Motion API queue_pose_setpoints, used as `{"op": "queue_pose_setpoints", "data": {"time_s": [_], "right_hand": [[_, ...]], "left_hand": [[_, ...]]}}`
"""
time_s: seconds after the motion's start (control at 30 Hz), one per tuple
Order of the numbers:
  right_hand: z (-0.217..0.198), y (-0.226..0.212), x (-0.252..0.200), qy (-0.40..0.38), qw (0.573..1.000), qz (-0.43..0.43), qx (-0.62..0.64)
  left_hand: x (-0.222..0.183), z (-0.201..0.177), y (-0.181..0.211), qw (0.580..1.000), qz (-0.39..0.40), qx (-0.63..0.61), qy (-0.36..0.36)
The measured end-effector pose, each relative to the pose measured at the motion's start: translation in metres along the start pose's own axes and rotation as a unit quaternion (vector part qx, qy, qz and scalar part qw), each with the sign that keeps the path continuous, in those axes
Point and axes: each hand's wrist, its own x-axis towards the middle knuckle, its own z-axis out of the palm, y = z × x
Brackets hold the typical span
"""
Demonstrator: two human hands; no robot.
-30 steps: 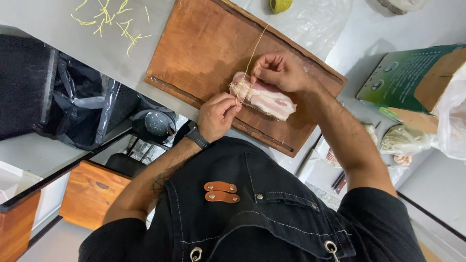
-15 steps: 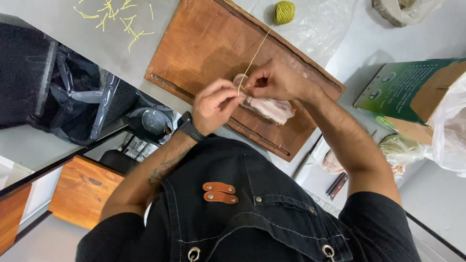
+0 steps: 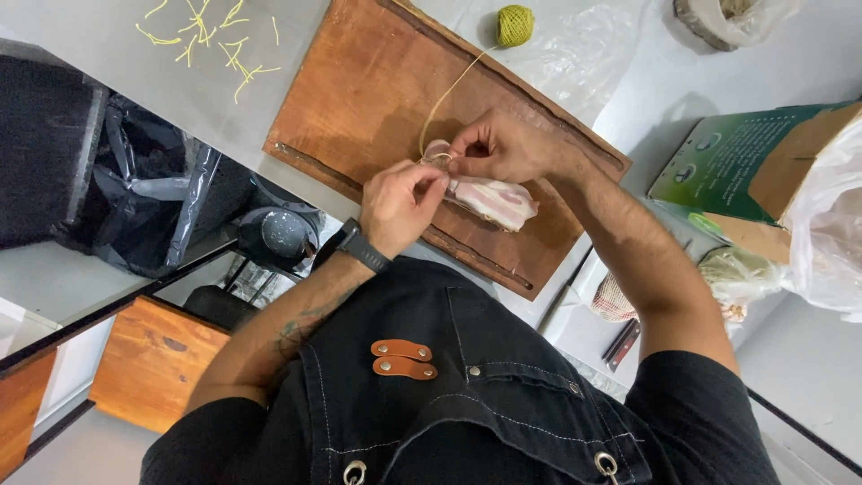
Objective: Securing a meat roll with kitchen twine by wrapping and tying knots on a wooden cutting board.
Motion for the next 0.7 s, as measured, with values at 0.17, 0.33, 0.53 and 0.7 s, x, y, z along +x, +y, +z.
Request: {"op": "queue_pose_setpoints", "data": {"time_s": [0.17, 0.33, 0.53, 0.7], "right_hand": [[-0.001, 0.006, 0.001, -0.003, 1.0, 0.013, 0.027], [-0.003, -0.001, 0.001, -0.005, 0.999, 0.023, 0.047], [-0.005, 0.006, 0.003, -0.006, 0.999, 0.029, 0.042], [-0.006, 0.006, 0.002, -0.006, 0.999, 0.025, 0.045]], "left_hand": [[-0.005, 0.01, 0.004, 0.999, -0.006, -0.044, 0.014], [-0.005, 0.01, 0.007, 0.999, 0.007, -0.005, 0.052], [-0.004, 0.015, 0.007, 0.998, -0.007, -0.002, 0.059], [-0.002, 0.016, 0.007, 0.998, -0.02, 0.009, 0.063]]}}
